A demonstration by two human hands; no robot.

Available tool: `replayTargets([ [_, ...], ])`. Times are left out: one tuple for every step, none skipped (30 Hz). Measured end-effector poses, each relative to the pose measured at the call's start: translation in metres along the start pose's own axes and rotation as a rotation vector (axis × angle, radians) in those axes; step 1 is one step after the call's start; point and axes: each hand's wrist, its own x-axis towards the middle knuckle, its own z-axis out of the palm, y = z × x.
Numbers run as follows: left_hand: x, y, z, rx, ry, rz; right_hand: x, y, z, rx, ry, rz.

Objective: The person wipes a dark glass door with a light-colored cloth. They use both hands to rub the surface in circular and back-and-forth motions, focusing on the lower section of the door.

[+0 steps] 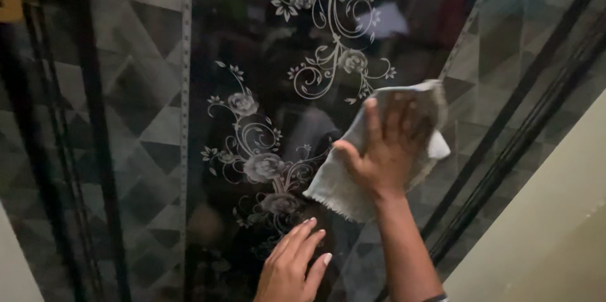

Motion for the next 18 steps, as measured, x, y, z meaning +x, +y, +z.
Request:
replayTargets([
  [0.0, 0.0, 0.003, 0.002, 0.0, 0.0, -0.004, 0.001, 0.002, -0.006, 0.012, 0.09],
  [0.0, 0.001, 0.007, 0.003, 0.0, 0.0, -0.01, 0.003, 0.004, -0.012, 0.025, 0.18],
  [-0.001, 0.001, 0.011, 0.005, 0.0, -0.002, -0.017, 0.004, 0.008, -0.026, 0.04, 0.253],
  [-0.001, -0.001, 0.013, 0.006, -0.002, 0.022, -0.026, 0.005, 0.011, -0.04, 0.055, 0.325],
  [-0.001, -0.003, 0.013, 0.008, -0.006, 0.048, -0.035, 0.005, 0.015, -0.056, 0.071, 0.398],
  [-0.001, -0.003, 0.014, 0.01, -0.01, 0.074, -0.046, 0.005, 0.017, -0.044, 0.077, 0.435],
  [-0.001, -0.005, 0.013, 0.018, -0.017, 0.068, -0.056, 0.005, 0.02, -0.034, 0.086, 0.474],
  [0.0, -0.006, 0.012, 0.025, -0.025, 0.062, -0.067, 0.004, 0.023, -0.024, 0.096, 0.513],
  [-0.002, -0.005, 0.012, 0.027, -0.035, 0.053, -0.08, 0.004, 0.025, -0.013, 0.091, 0.529],
  [-0.005, -0.005, 0.011, 0.025, -0.044, 0.044, -0.093, 0.002, 0.028, -0.002, 0.087, 0.544],
  [-0.004, -0.005, 0.01, 0.024, -0.049, 0.043, -0.104, 0.001, 0.031, 0.008, 0.092, 0.557],
  [-0.003, -0.005, 0.009, 0.023, -0.054, 0.042, -0.116, -0.002, 0.033, 0.01, 0.092, 0.557],
  [-0.004, -0.003, 0.01, 0.011, -0.077, 0.026, -0.129, -0.006, 0.034, 0.014, 0.089, 0.553],
  [-0.005, -0.002, 0.012, -0.002, -0.1, 0.011, -0.143, -0.01, 0.033, 0.017, 0.086, 0.549],
  [-0.006, -0.001, 0.013, -0.014, -0.12, -0.005, -0.156, -0.018, 0.033, 0.019, 0.072, 0.512],
  [-0.008, 0.001, 0.014, -0.015, -0.124, 0.015, -0.169, -0.027, 0.034, 0.021, 0.058, 0.476],
  [-0.01, 0.002, 0.016, -0.014, -0.128, 0.033, -0.179, -0.031, 0.034, 0.025, 0.045, 0.44],
  [-0.011, 0.003, 0.017, -0.013, -0.132, 0.052, -0.182, -0.031, 0.036, 0.005, 0.033, 0.369],
])
